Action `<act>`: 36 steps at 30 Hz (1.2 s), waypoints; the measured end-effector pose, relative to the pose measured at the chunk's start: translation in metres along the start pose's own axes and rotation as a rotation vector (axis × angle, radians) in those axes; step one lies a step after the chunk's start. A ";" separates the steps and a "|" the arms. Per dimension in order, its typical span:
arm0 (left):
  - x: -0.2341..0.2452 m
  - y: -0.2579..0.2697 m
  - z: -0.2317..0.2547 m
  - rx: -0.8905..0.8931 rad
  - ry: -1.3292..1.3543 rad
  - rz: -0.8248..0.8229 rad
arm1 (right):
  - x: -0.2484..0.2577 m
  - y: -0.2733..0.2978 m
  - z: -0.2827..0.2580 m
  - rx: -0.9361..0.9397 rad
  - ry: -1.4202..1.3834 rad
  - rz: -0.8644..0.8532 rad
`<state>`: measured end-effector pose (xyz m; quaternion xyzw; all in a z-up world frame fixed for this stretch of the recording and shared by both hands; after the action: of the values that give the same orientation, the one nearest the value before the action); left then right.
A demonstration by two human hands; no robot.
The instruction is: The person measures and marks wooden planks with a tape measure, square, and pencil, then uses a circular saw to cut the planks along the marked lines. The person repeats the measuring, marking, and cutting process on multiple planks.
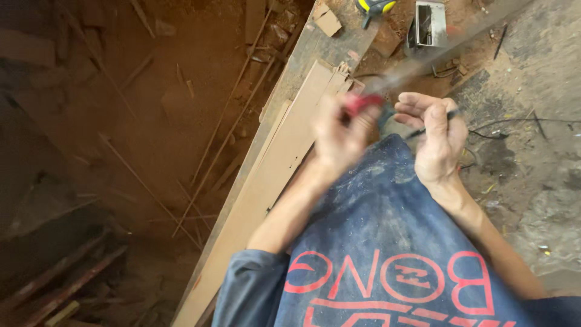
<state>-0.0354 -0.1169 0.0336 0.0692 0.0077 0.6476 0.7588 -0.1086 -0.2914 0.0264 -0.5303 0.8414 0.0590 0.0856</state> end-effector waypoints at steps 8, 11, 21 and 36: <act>-0.076 0.065 -0.043 0.096 -0.156 -0.315 | 0.057 0.030 0.017 -0.065 0.146 0.299; -0.087 0.066 -0.048 0.010 -0.295 -0.453 | 0.084 0.017 0.033 -0.131 0.291 0.264; -0.137 0.072 -0.171 0.484 -0.487 -0.134 | 0.169 -0.042 0.154 -0.501 0.541 -0.161; -0.246 -0.005 -0.327 0.676 -0.201 0.242 | 0.243 -0.070 0.544 -0.669 0.938 -0.449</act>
<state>-0.1037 -0.3290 -0.3100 0.3794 0.1383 0.6833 0.6082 -0.1039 -0.4327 -0.5569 -0.6621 0.5929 0.0607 -0.4543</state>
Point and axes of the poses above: each hand's wrist, its own y-axis away from the middle knuckle, its own x-axis out of the back of the hand, z = x × y, the point moved 8 cm from there along -y, towards the middle knuckle, and after that the axes turned 9 degrees about x, right-handed, at the moved point
